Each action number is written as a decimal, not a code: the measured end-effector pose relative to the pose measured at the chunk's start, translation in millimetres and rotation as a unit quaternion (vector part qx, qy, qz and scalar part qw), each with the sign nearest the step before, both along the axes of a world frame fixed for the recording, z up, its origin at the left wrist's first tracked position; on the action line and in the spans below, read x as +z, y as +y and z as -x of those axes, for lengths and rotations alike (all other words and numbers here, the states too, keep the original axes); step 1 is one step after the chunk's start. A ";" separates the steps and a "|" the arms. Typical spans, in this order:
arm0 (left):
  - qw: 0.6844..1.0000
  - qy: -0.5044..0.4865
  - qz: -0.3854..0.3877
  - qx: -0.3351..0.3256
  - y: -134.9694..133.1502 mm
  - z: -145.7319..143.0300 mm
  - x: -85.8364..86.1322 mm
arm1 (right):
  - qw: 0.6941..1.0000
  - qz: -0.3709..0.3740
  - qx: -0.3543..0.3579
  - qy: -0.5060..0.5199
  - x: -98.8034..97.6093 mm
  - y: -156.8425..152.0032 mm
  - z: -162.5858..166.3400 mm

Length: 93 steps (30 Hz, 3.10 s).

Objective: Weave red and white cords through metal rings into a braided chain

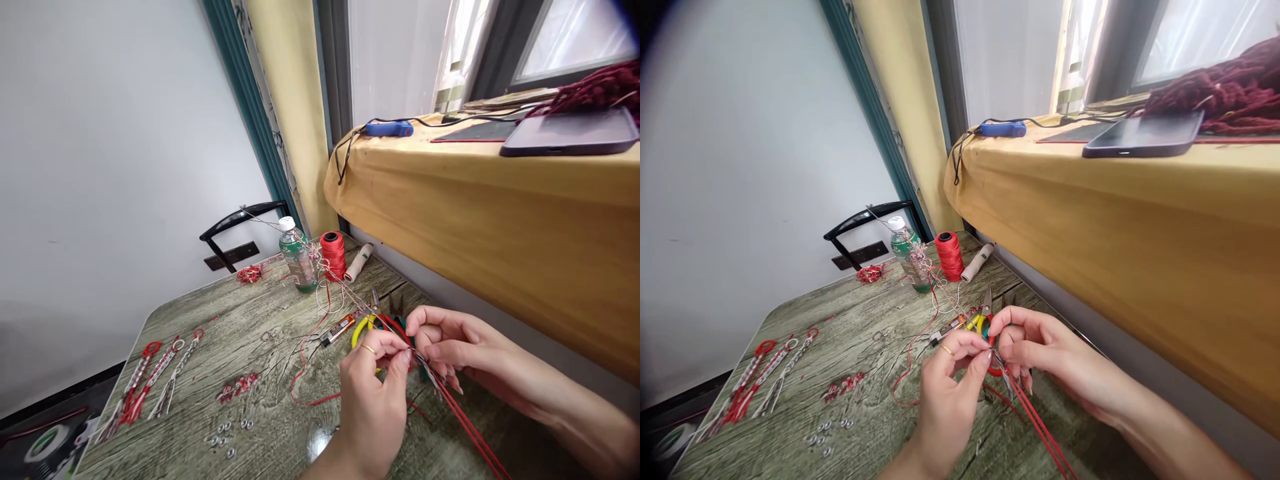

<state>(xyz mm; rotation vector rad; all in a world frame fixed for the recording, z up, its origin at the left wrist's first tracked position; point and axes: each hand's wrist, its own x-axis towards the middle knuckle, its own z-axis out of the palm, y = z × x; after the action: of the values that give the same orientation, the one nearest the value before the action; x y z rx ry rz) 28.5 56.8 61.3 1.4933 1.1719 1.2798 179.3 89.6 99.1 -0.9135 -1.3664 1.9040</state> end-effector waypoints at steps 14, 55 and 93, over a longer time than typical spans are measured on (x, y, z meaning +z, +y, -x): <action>0.995 -0.089 0.030 0.039 6.5 0.3 1.3 | 1.000 0.002 -0.025 0.016 2.4 6.2 1.3; 0.957 0.178 -0.226 -0.044 10.6 26.4 19.1 | 0.903 -0.275 0.215 -0.250 34.2 37.8 -4.5; 0.995 0.018 0.069 -0.074 23.3 19.7 22.8 | 0.987 -0.098 0.035 -0.122 -1.6 8.6 -32.3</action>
<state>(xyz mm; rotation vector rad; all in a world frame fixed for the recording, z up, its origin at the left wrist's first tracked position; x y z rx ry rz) 8.8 80.0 84.1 1.4775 1.1281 1.0543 211.6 98.2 97.5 -1.0380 -1.7158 1.7120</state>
